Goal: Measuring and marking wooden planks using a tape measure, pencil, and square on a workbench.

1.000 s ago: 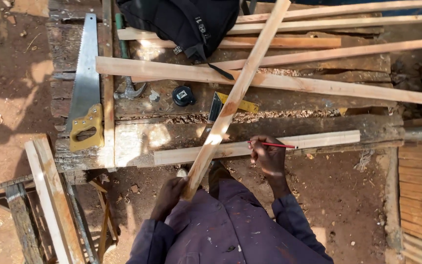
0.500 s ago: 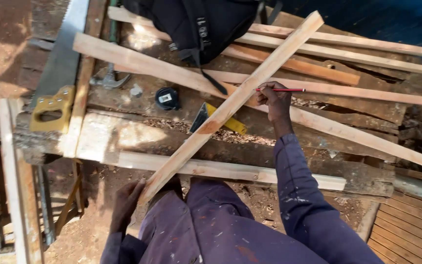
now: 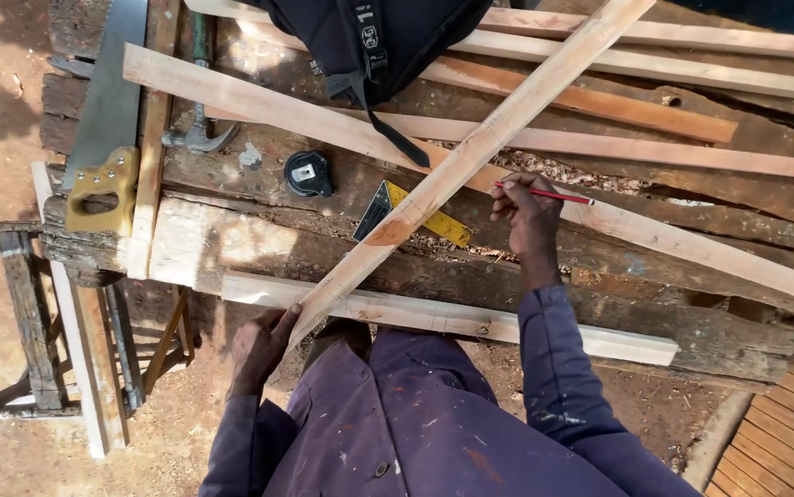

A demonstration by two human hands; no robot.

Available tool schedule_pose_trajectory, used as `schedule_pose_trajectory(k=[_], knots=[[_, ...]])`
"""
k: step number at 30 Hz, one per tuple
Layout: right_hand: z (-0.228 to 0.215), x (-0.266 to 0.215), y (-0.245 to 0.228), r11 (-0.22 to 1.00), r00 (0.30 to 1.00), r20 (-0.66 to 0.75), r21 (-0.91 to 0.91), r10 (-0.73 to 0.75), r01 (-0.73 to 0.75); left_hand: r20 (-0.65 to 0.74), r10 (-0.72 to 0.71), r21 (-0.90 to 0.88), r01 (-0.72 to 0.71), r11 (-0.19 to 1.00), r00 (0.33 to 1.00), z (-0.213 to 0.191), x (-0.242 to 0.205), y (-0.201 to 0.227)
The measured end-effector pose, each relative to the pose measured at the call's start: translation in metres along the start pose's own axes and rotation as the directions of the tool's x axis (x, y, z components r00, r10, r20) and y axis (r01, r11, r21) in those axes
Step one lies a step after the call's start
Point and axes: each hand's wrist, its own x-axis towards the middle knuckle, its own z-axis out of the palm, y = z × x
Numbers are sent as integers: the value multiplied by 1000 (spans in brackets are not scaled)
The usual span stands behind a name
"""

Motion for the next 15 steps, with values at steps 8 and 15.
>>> schedule_pose_trajectory(k=[8, 15], knots=[[-5, -36, 16, 997, 996, -77, 66, -35, 40, 114, 179, 110, -191, 975, 977, 20, 7, -9], [12, -69, 22, 994, 997, -55, 91, -53, 58, 231, 322, -70, -315, 947, 918, 10, -20, -4]])
